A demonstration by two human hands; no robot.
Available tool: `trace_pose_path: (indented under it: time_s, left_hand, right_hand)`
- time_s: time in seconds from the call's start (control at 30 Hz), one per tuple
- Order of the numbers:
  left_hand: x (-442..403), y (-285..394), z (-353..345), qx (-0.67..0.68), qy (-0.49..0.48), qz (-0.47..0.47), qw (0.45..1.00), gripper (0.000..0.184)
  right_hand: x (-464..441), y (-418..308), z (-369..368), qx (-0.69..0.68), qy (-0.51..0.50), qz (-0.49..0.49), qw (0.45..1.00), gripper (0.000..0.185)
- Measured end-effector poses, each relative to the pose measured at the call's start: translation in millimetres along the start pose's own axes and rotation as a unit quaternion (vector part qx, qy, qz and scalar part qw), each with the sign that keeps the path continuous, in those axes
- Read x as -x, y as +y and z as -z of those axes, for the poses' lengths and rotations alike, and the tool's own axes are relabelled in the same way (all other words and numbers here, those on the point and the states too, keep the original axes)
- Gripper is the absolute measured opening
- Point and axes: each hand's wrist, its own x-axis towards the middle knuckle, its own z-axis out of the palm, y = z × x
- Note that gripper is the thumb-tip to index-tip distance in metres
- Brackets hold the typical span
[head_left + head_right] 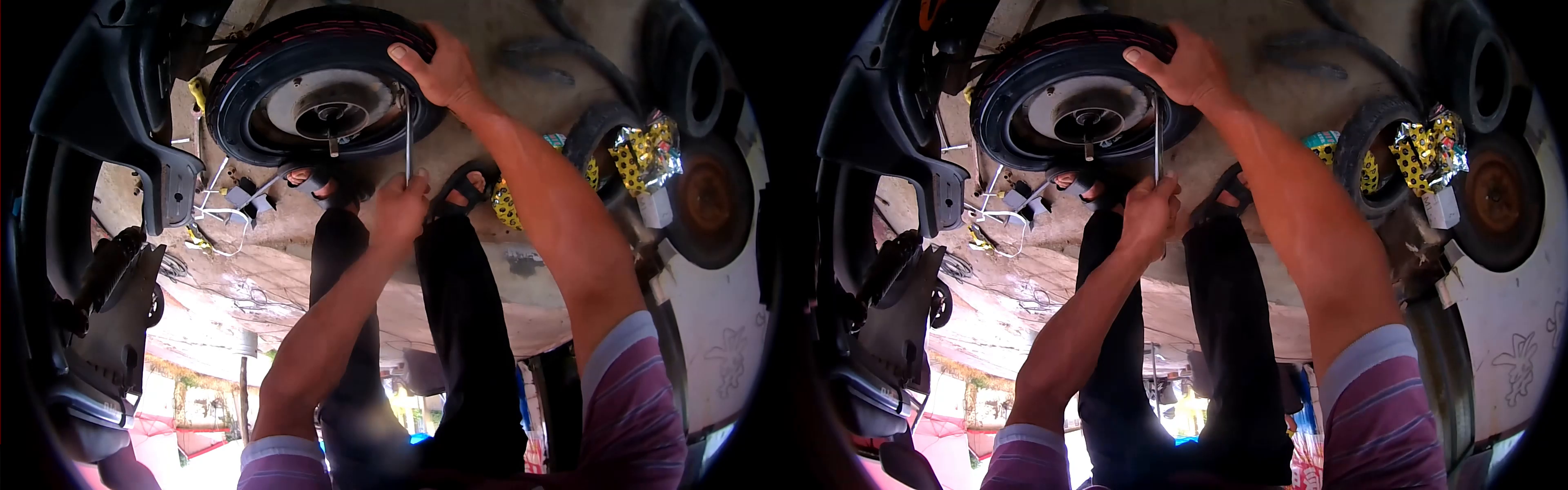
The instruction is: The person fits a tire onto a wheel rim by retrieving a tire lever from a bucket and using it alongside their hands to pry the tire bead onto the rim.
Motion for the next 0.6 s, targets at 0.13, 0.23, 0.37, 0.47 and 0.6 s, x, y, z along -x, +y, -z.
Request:
trace_pose_path:
  time_s: [0.13,0.23,0.37,0.47,0.6]
  left_hand:
    - [40,41,4,0.053,-0.039,0.079,0.995,0.031]
    - [54,56,6,0.081,-0.053,0.107,0.99,0.03]
    - [49,40,-15,0.195,-0.074,0.105,0.972,0.029]
    - [22,6,-46,0.233,-0.076,0.086,0.966,0.028]
    - [-35,-33,-94,0.295,-0.089,0.05,0.95,0.026]
  right_hand:
    - [-6,-6,1,-0.023,-0.019,-0.001,1.0,0.071]
    - [-5,-16,8,0.035,-0.031,-0.033,0.998,0.071]
    - [-7,-6,1,-0.013,-0.032,-0.023,0.999,0.072]
    - [-4,-14,11,-0.008,-0.055,-0.026,0.998,0.072]
    - [-9,-1,5,-0.028,-0.066,-0.016,0.997,0.073]
